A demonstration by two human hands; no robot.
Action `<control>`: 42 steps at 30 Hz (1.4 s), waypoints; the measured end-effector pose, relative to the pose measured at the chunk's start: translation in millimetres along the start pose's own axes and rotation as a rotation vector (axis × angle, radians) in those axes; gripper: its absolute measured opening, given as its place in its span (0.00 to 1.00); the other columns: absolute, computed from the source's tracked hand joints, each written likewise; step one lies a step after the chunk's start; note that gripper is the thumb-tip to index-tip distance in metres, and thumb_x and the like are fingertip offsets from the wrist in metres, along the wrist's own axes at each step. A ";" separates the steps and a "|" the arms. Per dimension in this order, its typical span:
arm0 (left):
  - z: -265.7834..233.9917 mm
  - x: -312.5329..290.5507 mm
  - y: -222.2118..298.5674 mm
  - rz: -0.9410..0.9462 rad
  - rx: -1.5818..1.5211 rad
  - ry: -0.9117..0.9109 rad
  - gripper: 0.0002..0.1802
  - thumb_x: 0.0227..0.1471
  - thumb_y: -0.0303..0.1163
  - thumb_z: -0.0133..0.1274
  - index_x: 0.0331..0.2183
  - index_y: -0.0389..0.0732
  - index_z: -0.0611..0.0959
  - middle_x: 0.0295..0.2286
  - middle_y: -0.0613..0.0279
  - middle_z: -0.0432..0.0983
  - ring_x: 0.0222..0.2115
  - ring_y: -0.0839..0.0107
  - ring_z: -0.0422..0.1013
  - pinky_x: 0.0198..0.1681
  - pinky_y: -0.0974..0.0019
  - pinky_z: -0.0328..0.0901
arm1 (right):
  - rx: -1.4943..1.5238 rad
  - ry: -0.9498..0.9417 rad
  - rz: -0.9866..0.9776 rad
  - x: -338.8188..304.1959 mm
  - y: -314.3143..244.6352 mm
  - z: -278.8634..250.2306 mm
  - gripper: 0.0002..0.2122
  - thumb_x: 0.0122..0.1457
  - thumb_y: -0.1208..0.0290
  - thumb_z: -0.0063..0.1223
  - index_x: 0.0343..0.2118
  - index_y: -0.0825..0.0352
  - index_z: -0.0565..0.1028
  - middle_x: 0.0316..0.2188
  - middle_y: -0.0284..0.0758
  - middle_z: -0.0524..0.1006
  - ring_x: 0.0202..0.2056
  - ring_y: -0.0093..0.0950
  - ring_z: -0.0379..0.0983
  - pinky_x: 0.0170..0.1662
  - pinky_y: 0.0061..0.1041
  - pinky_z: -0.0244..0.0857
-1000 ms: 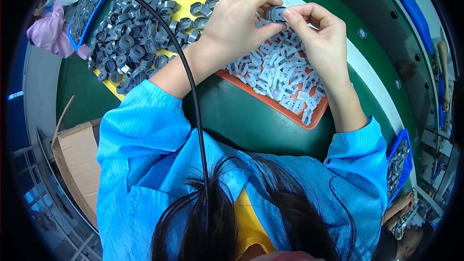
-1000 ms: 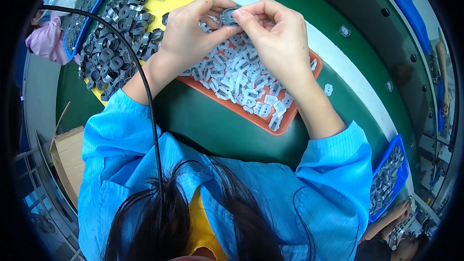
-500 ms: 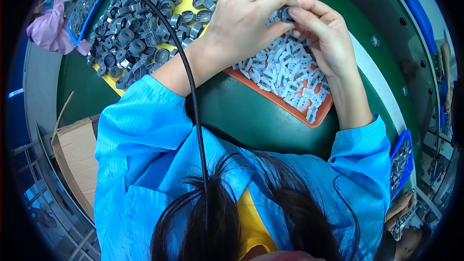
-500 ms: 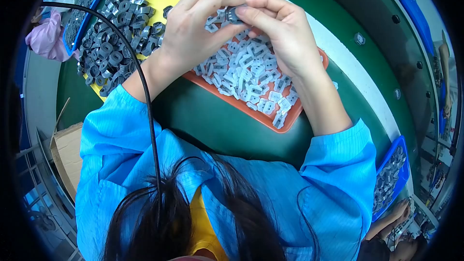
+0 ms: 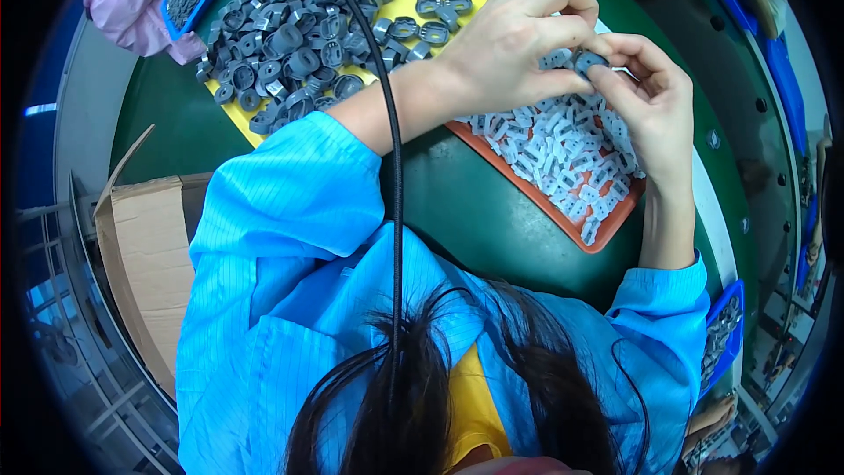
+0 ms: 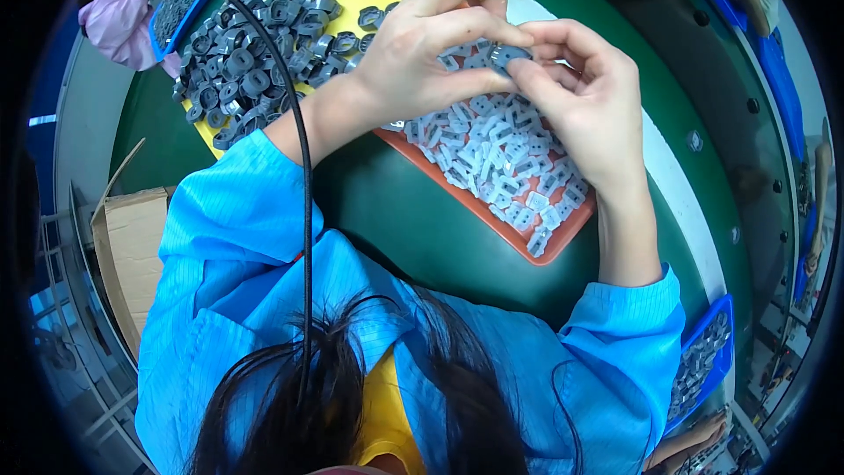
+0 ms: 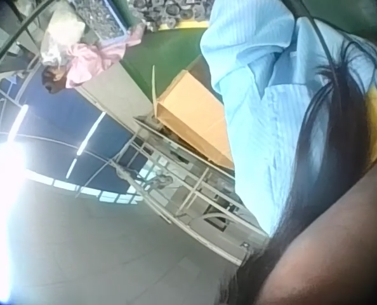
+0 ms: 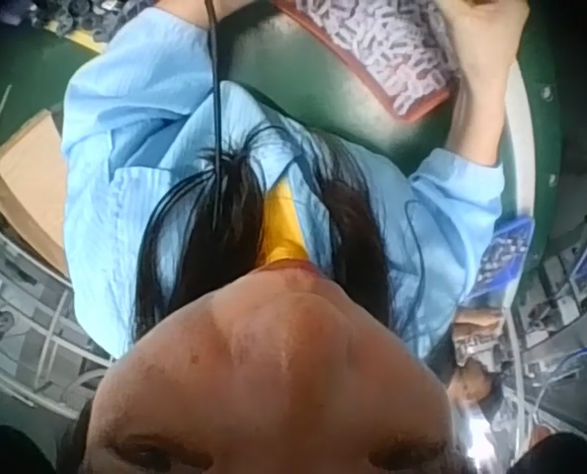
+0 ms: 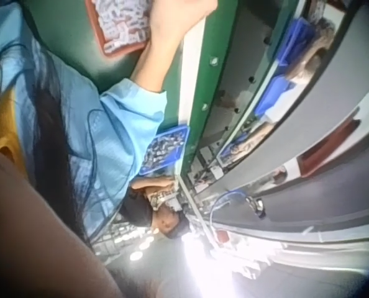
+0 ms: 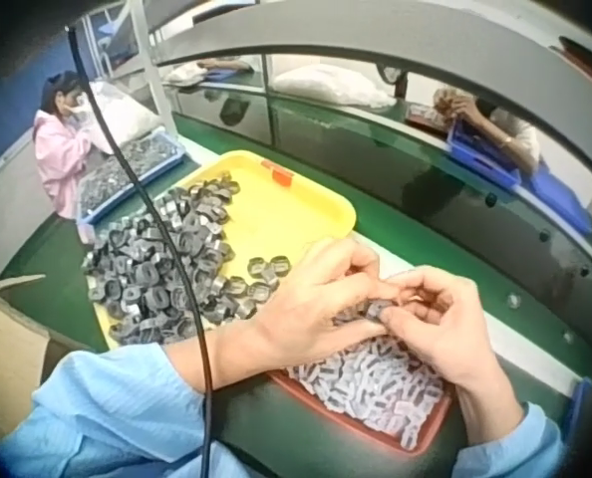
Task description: The person assembles small plastic housings by hand, inserting white plastic components into them at an industrial workbench.
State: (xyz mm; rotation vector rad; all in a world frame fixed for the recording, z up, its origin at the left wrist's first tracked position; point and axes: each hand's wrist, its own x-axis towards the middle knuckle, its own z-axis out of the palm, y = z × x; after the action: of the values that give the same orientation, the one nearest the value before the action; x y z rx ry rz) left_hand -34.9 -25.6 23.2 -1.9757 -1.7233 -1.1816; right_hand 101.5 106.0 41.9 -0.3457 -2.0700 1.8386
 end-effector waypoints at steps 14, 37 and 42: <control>-44.5 -14.6 -31.4 -0.590 0.449 -0.416 0.24 0.49 0.39 0.55 0.44 0.32 0.75 0.39 0.45 0.73 0.43 0.51 0.70 0.48 0.59 0.64 | -0.394 0.481 0.182 38.2 78.9 -108.9 0.11 0.51 0.73 0.56 0.38 0.66 0.74 0.25 0.25 0.74 0.26 0.14 0.66 0.33 0.14 0.59; -47.1 -36.1 -68.9 -0.476 0.407 -0.540 0.16 0.46 0.32 0.56 0.39 0.36 0.80 0.33 0.51 0.77 0.35 0.58 0.75 0.42 0.63 0.68 | -1.011 -0.219 -0.142 23.4 6.2 0.6 0.09 0.47 0.70 0.60 0.26 0.71 0.77 0.27 0.44 0.76 0.33 0.39 0.73 0.37 0.33 0.66; -47.0 -20.8 -52.4 -0.540 0.380 -0.213 0.18 0.46 0.35 0.58 0.40 0.38 0.79 0.30 0.55 0.77 0.31 0.62 0.75 0.36 0.64 0.69 | -1.137 -0.383 -0.213 34.4 7.0 -1.7 0.09 0.43 0.73 0.61 0.23 0.73 0.74 0.19 0.41 0.73 0.23 0.36 0.71 0.30 0.32 0.64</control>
State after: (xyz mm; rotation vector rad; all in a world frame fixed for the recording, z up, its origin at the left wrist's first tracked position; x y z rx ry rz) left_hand -100.8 -57.8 22.2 -1.4972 -2.4754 -0.7057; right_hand 70.6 122.4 38.5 -0.0104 -3.0843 0.4573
